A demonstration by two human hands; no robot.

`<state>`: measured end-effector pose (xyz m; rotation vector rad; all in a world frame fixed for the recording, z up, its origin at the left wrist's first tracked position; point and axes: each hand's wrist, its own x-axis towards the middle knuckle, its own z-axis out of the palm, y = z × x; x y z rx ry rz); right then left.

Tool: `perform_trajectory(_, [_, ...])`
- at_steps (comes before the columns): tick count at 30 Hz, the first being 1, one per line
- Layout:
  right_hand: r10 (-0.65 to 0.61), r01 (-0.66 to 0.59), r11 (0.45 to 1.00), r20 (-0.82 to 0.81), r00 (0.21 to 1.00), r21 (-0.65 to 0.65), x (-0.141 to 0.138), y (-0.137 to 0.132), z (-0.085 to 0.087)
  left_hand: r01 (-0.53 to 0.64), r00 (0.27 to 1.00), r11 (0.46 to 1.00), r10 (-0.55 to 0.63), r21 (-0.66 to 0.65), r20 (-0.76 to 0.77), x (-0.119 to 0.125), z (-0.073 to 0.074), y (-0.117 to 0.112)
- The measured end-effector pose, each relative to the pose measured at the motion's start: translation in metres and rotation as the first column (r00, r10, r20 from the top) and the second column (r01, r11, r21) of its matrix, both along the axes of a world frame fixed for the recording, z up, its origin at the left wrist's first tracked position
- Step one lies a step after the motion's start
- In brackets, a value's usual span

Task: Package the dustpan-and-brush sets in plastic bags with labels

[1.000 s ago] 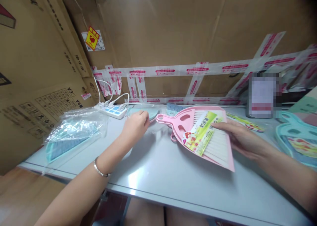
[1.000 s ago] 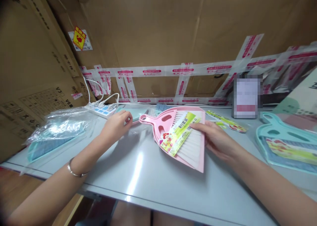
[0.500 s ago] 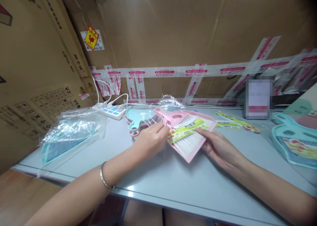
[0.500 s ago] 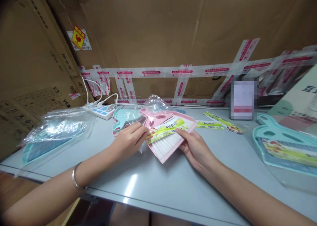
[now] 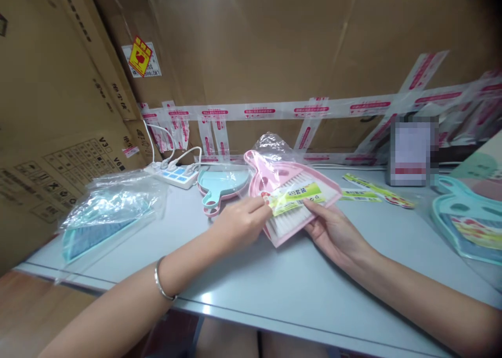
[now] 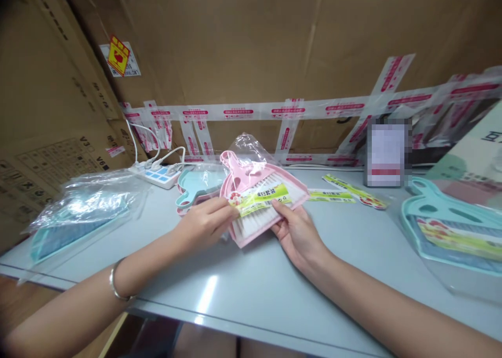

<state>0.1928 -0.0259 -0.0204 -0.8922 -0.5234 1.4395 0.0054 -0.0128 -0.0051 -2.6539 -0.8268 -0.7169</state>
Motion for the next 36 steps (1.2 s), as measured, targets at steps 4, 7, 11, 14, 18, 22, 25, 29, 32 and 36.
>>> perform_trajectory(4, [0.022,-0.022,1.0,0.031,0.999,0.006,-0.01,0.0,-0.004,0.086,0.996,0.996,-0.086,-0.02,0.002,0.006,-0.004,-0.004])
perform_trajectory(7, [0.026,-0.026,1.0,-0.003,1.0,0.005,-0.013,0.001,-0.001,0.036,0.952,0.999,-0.034,0.0,0.304,-0.001,0.002,-0.001])
perform_trajectory(11, [-0.043,0.042,0.999,-0.081,0.996,-0.014,-0.007,0.004,0.008,-0.242,0.601,0.942,0.332,-0.231,0.727,-0.02,0.014,0.014])
perform_trajectory(14, [-0.081,0.081,0.997,-0.098,0.992,0.0,-0.005,0.005,0.016,-0.035,0.302,0.768,0.618,-0.639,0.726,-0.024,0.016,0.025])
perform_trajectory(18, [-0.104,0.105,0.994,-0.106,0.989,0.012,-0.014,0.002,0.022,0.518,0.379,0.392,0.692,-0.761,0.614,-0.003,0.011,0.016])
perform_trajectory(22, [-0.054,0.055,0.998,-0.071,0.996,0.008,-0.025,0.0,0.018,0.652,0.436,0.245,0.653,-0.717,0.62,0.014,0.003,0.0])
perform_trajectory(25, [0.098,-0.097,0.995,0.053,0.994,-0.024,-0.014,0.002,0.013,0.644,0.382,0.256,0.709,-0.721,0.593,0.009,0.002,0.002])
perform_trajectory(29, [0.301,-0.306,0.951,0.401,0.865,-0.054,0.026,0.01,0.01,0.643,0.398,0.157,0.768,-0.75,0.502,-0.004,0.007,0.012])
perform_trajectory(32, [0.116,-0.146,0.989,0.523,0.844,0.016,0.047,0.014,0.012,0.651,0.379,0.146,0.787,-0.745,0.486,-0.009,0.011,0.016])
perform_trajectory(36, [0.24,-0.276,0.961,0.432,0.869,0.02,0.043,0.01,0.017,0.661,0.404,0.118,0.776,-0.741,0.484,-0.01,0.01,0.018])
